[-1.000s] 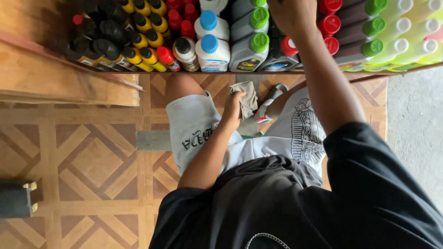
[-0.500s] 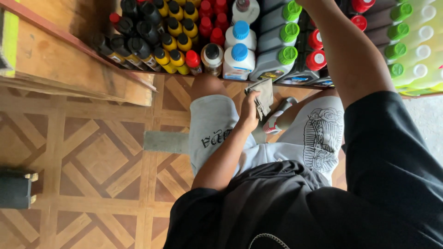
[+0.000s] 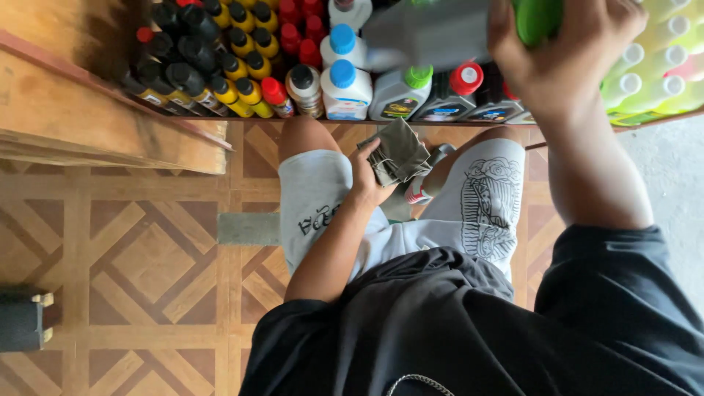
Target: Cleaning various oil and fluid bottles on a low shelf using a cloth.
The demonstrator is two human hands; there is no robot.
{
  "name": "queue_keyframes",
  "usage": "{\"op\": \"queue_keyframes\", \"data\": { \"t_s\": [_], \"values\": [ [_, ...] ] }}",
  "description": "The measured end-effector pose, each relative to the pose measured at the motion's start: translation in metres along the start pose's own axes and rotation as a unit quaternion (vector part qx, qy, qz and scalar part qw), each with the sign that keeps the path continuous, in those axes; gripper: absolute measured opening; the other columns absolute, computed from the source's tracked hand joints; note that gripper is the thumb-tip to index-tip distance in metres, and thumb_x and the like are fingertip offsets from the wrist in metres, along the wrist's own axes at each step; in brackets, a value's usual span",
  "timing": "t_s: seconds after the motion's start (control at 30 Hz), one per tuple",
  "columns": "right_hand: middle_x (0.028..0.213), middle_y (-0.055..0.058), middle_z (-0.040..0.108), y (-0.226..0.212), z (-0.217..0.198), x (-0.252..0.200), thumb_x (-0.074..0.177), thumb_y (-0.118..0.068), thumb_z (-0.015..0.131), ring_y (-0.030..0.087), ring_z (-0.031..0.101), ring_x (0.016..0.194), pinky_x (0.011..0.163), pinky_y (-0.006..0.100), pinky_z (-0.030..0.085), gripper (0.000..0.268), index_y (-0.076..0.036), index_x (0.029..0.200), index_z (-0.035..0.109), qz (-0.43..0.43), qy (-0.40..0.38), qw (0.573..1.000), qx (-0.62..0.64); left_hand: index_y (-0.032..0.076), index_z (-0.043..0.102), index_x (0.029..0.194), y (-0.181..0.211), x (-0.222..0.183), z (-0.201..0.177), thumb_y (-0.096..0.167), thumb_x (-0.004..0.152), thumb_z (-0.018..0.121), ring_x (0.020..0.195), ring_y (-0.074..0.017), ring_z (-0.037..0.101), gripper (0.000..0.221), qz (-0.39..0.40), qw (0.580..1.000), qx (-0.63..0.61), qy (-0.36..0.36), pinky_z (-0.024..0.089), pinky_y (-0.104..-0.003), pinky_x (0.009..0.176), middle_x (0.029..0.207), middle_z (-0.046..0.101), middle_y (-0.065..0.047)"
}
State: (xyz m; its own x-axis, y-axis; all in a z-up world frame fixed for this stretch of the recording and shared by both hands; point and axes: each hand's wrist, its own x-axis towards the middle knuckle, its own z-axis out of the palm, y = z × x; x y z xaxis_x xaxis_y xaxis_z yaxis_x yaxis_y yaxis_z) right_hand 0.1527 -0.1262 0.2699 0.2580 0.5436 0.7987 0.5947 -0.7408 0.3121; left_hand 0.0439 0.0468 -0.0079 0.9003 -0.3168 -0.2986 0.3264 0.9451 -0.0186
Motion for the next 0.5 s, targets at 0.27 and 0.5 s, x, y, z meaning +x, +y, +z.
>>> {"op": "queue_keyframes", "data": {
  "t_s": [0.27,0.5],
  "values": [
    [0.078,0.011,0.068,-0.032,0.038,-0.089,0.087,-0.029,0.079,0.021,0.066,0.067,0.064,0.034,0.052,0.031,0.000,0.098,0.078,0.224,-0.331,0.785,0.473,-0.005,0.050,0.143,-0.051,-0.035,0.038,0.066,0.099,0.047,0.121,-0.0429,0.062,0.083,-0.249,0.943,0.032,-0.219,0.050,-0.054,0.107,0.131,0.063,-0.028],
    [0.113,0.004,0.071,-0.062,0.054,-0.191,0.109,-0.037,0.060,0.009,0.062,0.104,0.092,0.023,0.050,0.043,0.000,0.131,0.067,0.532,-0.248,0.567,0.578,-0.003,0.053,0.138,-0.074,-0.027,0.007,0.069,0.098,0.050,0.113,-0.0363,0.067,0.082,-0.153,0.967,0.103,-0.178,0.054,-0.049,0.100,0.122,0.066,-0.022]
  ]
}}
